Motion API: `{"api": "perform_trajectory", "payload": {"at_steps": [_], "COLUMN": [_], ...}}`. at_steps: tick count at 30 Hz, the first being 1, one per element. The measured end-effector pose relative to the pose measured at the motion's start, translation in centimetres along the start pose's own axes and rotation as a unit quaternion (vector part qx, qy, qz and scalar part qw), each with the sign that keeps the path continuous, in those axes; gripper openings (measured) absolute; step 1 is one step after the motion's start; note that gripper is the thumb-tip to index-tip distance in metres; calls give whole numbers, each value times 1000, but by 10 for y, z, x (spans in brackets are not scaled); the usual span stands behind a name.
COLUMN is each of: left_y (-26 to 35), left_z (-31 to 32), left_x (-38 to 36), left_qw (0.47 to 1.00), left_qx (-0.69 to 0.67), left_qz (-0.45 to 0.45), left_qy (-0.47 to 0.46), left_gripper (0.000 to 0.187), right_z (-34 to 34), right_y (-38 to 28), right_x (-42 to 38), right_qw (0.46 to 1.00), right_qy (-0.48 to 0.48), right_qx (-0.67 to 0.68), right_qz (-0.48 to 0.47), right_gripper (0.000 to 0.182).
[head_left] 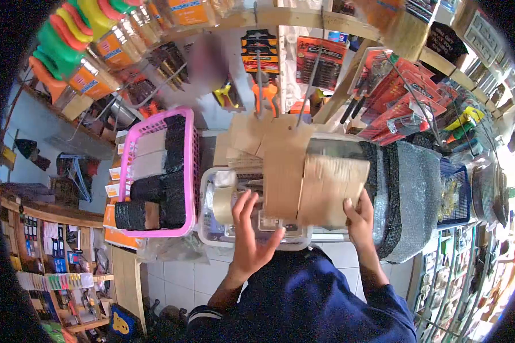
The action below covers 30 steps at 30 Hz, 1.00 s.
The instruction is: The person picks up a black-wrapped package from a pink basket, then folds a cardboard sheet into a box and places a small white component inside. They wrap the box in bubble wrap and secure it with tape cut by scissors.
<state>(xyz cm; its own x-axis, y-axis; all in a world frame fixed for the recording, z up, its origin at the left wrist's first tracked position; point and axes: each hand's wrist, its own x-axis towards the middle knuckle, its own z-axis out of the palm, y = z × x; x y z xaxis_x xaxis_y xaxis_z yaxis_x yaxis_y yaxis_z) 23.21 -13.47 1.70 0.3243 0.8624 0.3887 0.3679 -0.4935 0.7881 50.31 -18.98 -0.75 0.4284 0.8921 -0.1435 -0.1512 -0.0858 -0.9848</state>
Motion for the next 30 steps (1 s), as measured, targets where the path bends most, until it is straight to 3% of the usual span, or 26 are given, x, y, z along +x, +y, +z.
{"api": "perform_trajectory", "payload": {"at_steps": [2, 3, 6, 7, 9, 10, 11, 14, 15, 17, 19, 20, 22, 23, 24, 27, 30], "left_y": [8, 5, 15, 10, 10, 14, 17, -8, -12, -23, -21, -20, -15, -12, -11, -14, -9], "left_z": [14, 19, 32, 43, 46, 59, 72, 71, 79, 76, 71, 73, 73, 72, 72, 72, 75], "left_x": [6, 9, 16, 14, 20, 16, 13, 19, 19, 14, 25, 38, 36, 19, 9, 7, 7], "left_qw": [999, 993, 989, 985, 987, 962, 919, 960, 935, 873, 760, 716, 777, 859, 910, 909, 907], "left_qx": [-26, -75, -81, -148, -118, -254, -386, -173, -297, -403, -451, -465, -447, -403, -344, -363, -388], "left_qz": [-36, -45, -28, -33, 19, -8, -28, 166, 136, -193, -404, -455, -354, -191, -20, -32, -24], "left_qy": [-28, -74, -119, -77, -112, -95, -74, -143, -135, -195, -236, -253, -266, -253, -229, -201, -162], "left_gripper": [108, 128, 135, 132, 131, 125, 119, 104, 95, 89, 82, 78, 72, 71, 71, 79, 87], "right_z": [-17, -23, -21, -30, -30, -22, -17, -17, -22, -25, -27, -28, -29, -28, -25, -15, 2], "right_y": [1, 4, 24, 29, 39, 30, 16, 5, 8, 9, 8, 7, 2, -6, -13, -17, -4], "right_x": [-20, -29, -50, -59, -60, -58, -58, -60, -60, -61, -60, -56, -50, -52, -54, -52, -54], "right_qw": [1000, 998, 985, 989, 957, 933, 942, 924, 927, 936, 936, 932, 925, 931, 940, 958, 972], "right_qy": [-15, -31, 31, -18, -31, -37, -52, -32, -33, -13, -9, -15, -29, -45, -40, -37, 4], "right_qx": [-2, 16, -80, -72, -169, -218, -189, -239, -222, -185, -167, -169, -174, -152, -146, -120, 30], "right_qz": [-21, -54, -153, -127, -234, -283, -271, -296, -300, -300, -310, -320, -338, -329, -307, -259, -235], "right_gripper": [39, 39, 52, 61, 68, 72, 85, 89, 86, 83, 74, 66, 52, 36, 33, 23, 26]}}
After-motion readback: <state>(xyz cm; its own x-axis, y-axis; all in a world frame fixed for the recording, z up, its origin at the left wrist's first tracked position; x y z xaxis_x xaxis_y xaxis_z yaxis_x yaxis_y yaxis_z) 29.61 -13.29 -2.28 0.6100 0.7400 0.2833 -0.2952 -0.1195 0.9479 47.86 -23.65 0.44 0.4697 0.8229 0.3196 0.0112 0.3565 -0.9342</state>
